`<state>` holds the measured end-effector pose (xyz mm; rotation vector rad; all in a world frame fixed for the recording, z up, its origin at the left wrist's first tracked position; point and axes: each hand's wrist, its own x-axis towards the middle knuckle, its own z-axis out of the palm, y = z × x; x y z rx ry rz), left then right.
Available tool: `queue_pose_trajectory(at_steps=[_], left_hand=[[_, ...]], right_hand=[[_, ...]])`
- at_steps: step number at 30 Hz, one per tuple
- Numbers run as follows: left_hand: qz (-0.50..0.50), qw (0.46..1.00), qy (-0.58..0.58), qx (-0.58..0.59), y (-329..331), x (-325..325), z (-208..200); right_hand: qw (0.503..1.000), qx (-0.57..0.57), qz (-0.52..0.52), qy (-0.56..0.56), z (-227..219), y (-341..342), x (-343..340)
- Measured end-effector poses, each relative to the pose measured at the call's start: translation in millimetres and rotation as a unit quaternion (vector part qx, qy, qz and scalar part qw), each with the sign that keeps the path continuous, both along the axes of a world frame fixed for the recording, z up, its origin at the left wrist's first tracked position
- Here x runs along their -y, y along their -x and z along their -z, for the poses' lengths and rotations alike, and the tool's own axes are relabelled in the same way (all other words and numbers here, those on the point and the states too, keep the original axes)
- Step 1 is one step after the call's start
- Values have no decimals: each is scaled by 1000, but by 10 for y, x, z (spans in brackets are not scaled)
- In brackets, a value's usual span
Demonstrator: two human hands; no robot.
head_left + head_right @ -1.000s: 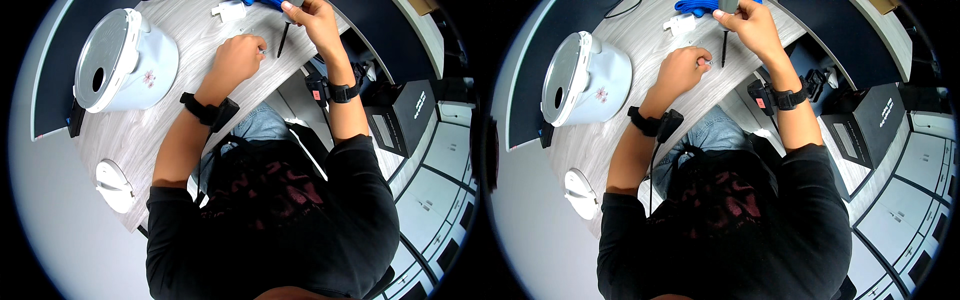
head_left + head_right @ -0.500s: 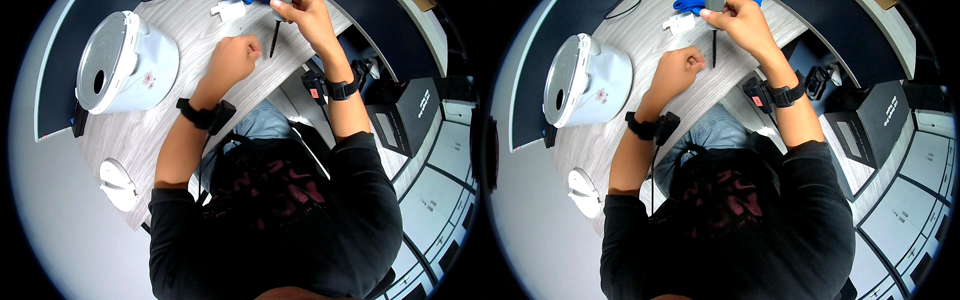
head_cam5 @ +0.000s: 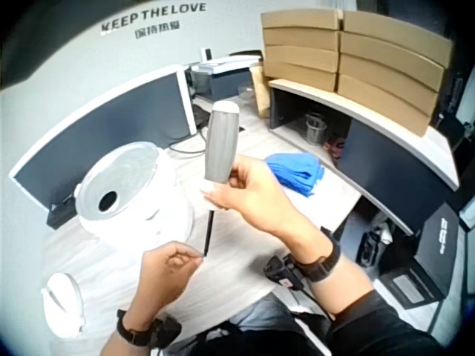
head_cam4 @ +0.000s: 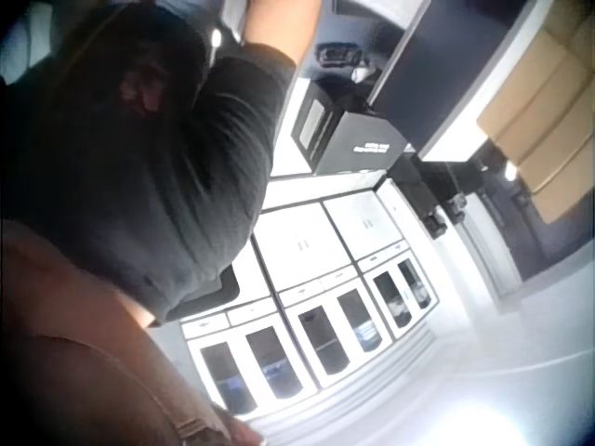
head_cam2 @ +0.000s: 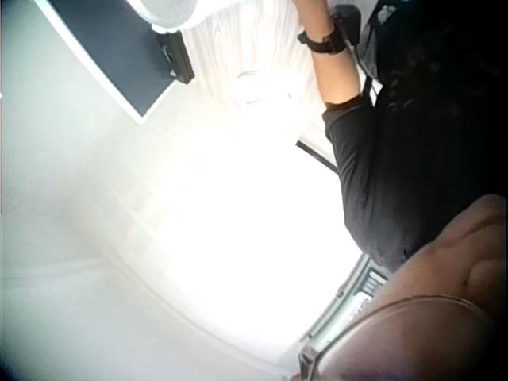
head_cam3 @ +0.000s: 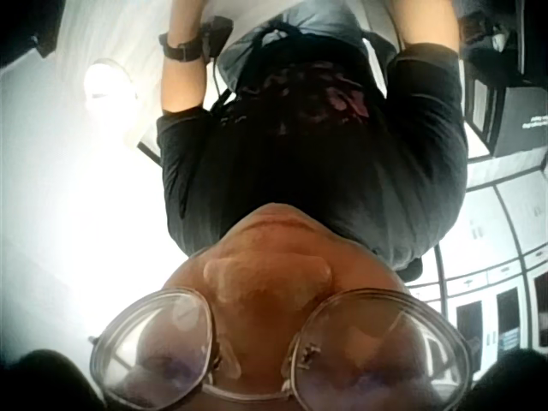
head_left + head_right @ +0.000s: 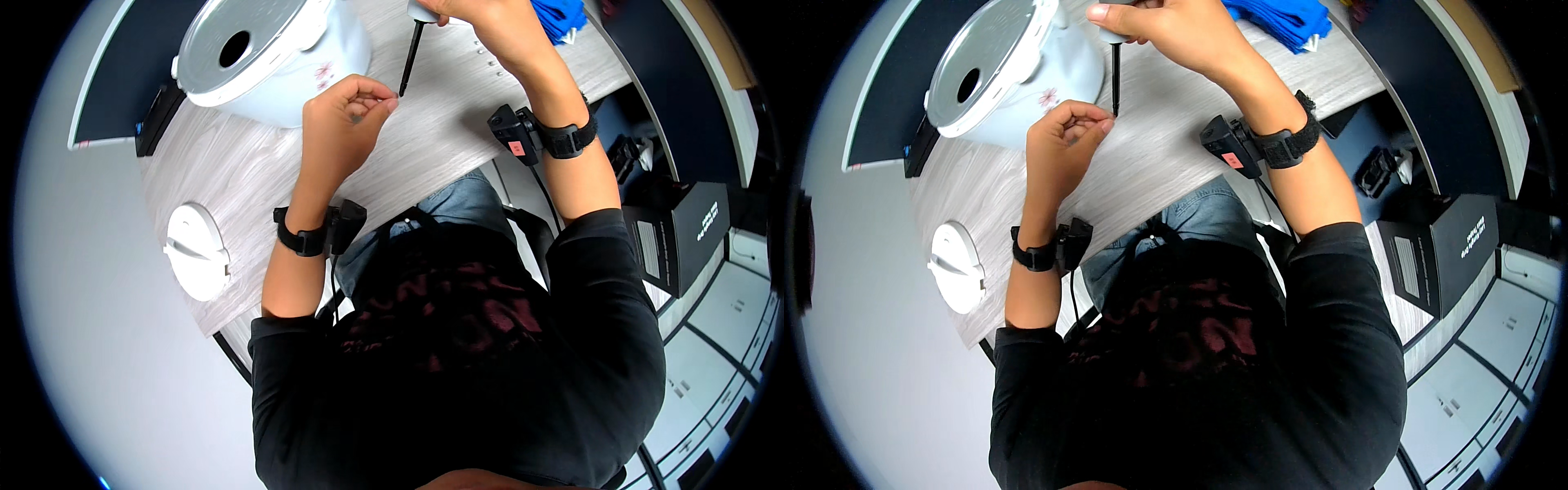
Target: The person assembles a white appliance by attaching a top cover and securing it with screws using a screwdriver. They then wipe the exterior with a blue cloth.
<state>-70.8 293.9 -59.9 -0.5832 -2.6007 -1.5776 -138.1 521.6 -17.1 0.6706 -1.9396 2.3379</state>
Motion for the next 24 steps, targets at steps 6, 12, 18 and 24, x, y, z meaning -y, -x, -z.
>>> queue_pose_trajectory(at_steps=[6,12,18,24], left_hand=[[-28,997,-3,-65,-137,217,-43],[-36,994,6,-99,-155,345,-40],[-61,990,-45,-115,-163,364,-7],[-36,993,-76,-86,-135,442,-59]], right_hand=[[999,-18,-46,13,-170,-27,393],[998,-45,-52,0,-195,-15,542],[997,-38,-67,-4,-204,-24,614],[990,-52,-128,-38,-315,-7,628]])
